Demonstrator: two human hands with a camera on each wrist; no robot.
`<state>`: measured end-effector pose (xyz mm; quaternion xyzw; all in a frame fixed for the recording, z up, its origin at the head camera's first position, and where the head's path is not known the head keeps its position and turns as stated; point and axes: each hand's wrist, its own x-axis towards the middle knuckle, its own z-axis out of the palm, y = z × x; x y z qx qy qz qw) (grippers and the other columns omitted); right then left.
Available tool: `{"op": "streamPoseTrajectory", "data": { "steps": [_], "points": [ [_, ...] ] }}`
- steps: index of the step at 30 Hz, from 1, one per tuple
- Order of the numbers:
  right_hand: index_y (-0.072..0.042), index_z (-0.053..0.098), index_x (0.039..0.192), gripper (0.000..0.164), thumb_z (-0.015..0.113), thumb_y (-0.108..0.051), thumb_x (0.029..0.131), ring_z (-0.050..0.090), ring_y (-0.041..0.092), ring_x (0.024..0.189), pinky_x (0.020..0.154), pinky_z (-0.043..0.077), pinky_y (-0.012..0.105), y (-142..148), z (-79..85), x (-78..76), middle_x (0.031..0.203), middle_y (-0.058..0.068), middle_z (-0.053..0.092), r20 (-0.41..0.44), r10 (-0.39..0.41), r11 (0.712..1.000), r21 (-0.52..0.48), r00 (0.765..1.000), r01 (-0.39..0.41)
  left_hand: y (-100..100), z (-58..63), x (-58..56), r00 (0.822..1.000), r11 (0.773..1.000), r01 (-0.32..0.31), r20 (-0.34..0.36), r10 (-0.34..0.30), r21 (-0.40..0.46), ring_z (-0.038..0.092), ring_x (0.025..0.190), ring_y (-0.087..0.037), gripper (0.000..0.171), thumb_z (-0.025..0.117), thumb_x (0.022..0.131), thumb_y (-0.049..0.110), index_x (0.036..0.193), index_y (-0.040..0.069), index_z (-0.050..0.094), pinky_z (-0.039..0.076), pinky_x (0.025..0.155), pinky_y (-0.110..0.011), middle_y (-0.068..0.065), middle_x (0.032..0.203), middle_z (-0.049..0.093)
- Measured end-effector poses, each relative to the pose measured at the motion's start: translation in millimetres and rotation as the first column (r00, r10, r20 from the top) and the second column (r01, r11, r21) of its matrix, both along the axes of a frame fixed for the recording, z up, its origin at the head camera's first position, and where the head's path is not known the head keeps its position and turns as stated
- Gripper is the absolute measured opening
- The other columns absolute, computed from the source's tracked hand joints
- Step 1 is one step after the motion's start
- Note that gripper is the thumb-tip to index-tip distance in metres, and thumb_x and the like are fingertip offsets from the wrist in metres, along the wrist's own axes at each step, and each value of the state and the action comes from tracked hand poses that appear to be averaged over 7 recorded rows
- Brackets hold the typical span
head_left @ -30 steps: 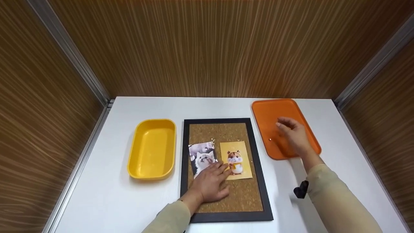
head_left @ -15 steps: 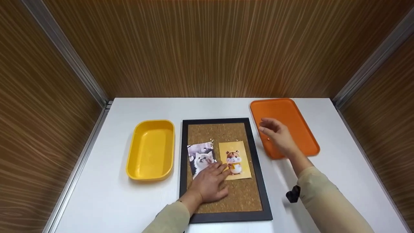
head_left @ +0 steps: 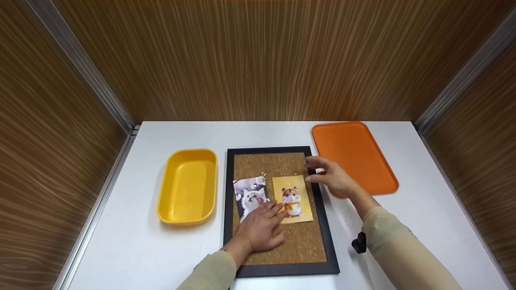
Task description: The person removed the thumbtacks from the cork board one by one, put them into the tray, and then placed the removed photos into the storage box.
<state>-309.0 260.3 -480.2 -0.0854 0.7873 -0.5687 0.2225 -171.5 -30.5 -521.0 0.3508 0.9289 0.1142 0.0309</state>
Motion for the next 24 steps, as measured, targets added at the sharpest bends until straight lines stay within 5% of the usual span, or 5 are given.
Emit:
{"op": "streamPoseTrajectory", "data": {
  "steps": [5,12,24],
  "points": [
    [0.002,0.046,0.156,0.069,0.077,0.003,0.094,0.049,0.043,0.141,0.111,0.045,0.045,-8,-3.8,-1.5,0.149,0.027,0.055,0.038,0.044,0.999,-0.016,0.998,-0.043,-1,0.7,-0.5,1.0,1.0,0.01,-0.011,-0.01,0.01,0.045,0.15,-0.026,0.064,0.052,0.102,0.053,0.157,0.021,0.055,0.033,0.125,-0.038,-0.003,0.162,0.05],
    [0.003,0.044,0.157,0.071,0.077,0.003,0.094,0.05,0.043,0.14,0.117,0.038,0.061,-15,-5.5,-2.9,0.146,0.025,0.059,0.03,0.1,0.995,0.023,0.994,-0.101,-1,-0.1,-0.6,1.0,1.0,0.012,-0.028,-0.011,0.015,0.046,0.15,-0.026,0.064,0.052,0.102,0.054,0.156,0.02,0.056,0.034,0.125,-0.038,-0.003,0.162,0.051],
    [0.004,0.045,0.156,0.074,0.081,0.0,0.091,0.05,0.045,0.14,0.117,0.039,0.065,-17,-15.3,-1.9,0.147,0.026,0.06,-0.024,0.152,0.984,0.102,0.988,-0.149,-2,-1.1,-0.5,1.0,1.0,0.008,0.0,-0.008,0.003,0.043,0.152,-0.026,0.064,0.049,0.103,0.054,0.158,0.022,0.053,0.032,0.126,-0.038,-0.003,0.164,0.047]
  ]
}}
